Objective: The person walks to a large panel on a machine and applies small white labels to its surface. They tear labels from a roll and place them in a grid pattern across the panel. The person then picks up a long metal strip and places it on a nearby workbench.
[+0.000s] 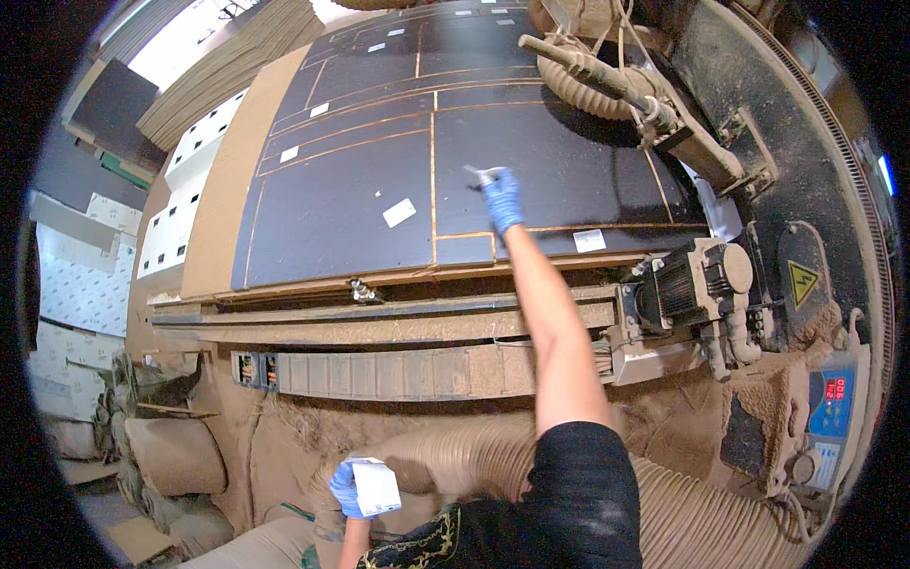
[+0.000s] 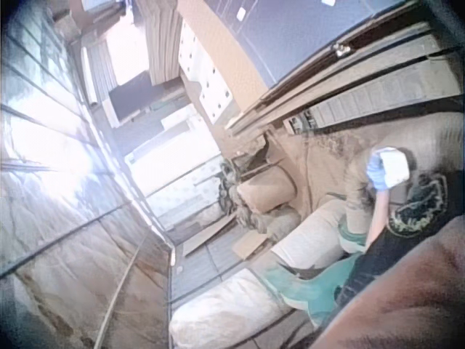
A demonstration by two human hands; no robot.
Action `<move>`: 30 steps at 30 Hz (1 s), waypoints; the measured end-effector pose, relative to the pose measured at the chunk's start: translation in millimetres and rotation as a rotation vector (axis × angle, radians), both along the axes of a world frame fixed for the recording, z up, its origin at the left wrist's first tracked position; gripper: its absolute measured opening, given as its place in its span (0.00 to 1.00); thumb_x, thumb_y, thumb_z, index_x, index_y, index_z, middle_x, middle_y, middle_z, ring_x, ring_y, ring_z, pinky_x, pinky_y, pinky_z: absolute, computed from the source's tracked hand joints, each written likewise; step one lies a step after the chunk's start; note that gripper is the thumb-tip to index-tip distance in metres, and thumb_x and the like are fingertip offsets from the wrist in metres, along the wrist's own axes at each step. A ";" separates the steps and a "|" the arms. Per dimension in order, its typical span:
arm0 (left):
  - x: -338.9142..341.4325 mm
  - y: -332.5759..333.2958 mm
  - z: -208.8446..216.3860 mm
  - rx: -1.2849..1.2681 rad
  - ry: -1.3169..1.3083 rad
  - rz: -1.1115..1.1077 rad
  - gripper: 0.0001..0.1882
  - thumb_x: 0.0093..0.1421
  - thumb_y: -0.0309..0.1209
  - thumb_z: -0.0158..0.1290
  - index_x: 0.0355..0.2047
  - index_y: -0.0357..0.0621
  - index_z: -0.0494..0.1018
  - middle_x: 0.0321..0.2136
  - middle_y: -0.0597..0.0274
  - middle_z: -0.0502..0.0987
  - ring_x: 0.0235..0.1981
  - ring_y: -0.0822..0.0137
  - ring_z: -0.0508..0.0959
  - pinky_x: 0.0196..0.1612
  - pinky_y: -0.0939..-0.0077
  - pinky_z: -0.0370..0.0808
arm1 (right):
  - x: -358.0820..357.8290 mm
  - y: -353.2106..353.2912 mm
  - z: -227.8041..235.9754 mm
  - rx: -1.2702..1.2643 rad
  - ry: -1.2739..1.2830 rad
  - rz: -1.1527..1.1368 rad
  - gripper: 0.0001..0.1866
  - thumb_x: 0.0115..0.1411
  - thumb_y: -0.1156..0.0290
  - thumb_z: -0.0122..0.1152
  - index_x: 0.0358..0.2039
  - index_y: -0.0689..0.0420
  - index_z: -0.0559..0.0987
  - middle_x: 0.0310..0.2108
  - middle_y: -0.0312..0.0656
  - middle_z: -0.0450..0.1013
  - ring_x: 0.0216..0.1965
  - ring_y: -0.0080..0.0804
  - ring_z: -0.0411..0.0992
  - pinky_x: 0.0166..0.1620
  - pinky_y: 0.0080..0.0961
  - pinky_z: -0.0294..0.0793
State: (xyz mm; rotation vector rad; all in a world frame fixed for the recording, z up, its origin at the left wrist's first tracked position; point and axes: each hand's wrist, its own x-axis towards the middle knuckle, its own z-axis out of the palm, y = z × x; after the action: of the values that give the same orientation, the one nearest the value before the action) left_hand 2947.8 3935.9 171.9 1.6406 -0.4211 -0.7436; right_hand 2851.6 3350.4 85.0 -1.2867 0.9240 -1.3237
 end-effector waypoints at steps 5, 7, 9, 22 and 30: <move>-1.5 -7.8 -15.5 0.039 -0.027 0.034 0.05 0.47 0.26 0.52 0.26 0.41 0.73 0.22 0.62 0.76 0.23 0.70 0.75 0.28 0.78 0.73 | -154.6 -70.1 42.3 0.007 0.237 -0.329 0.10 0.51 0.65 0.55 0.27 0.60 0.76 0.27 0.41 0.72 0.28 0.28 0.68 0.37 0.25 0.67; 0.2 -4.5 -35.1 0.134 -0.366 -0.159 0.09 0.55 0.25 0.42 0.25 0.35 0.72 0.23 0.54 0.75 0.26 0.65 0.77 0.28 0.75 0.75 | -166.8 -69.8 35.6 -0.119 0.204 -0.408 0.07 0.49 0.70 0.57 0.28 0.59 0.75 0.26 0.40 0.72 0.30 0.26 0.69 0.37 0.22 0.68; -5.4 -29.2 -3.2 0.039 0.164 -0.066 0.10 0.55 0.31 0.45 0.27 0.35 0.71 0.26 0.53 0.75 0.26 0.64 0.76 0.29 0.72 0.76 | -142.0 -42.2 52.4 -0.163 0.437 -0.268 0.08 0.48 0.72 0.57 0.30 0.56 0.75 0.28 0.41 0.73 0.31 0.27 0.69 0.36 0.22 0.68; -8.0 4.9 -31.0 -0.214 0.698 0.142 0.13 0.55 0.36 0.46 0.28 0.35 0.70 0.27 0.52 0.74 0.28 0.60 0.75 0.32 0.67 0.75 | -51.4 124.9 72.2 -0.621 1.410 0.376 0.42 0.48 0.32 0.37 0.56 0.48 0.59 0.56 0.44 0.55 0.58 0.39 0.50 0.61 0.42 0.33; -6.9 15.4 1.7 0.058 -0.112 -0.047 0.11 0.55 0.34 0.45 0.24 0.37 0.69 0.23 0.58 0.72 0.25 0.64 0.74 0.31 0.72 0.73 | -20.9 100.1 101.0 -0.814 1.714 0.742 0.28 0.50 0.43 0.49 0.43 0.51 0.71 0.42 0.42 0.68 0.44 0.35 0.67 0.52 0.38 0.55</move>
State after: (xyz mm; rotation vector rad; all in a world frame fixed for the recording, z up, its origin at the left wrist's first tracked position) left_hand 2940.9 3951.3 173.6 1.7374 -0.5238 -0.7073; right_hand 2830.7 3450.5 186.1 -3.0775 0.6857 0.3900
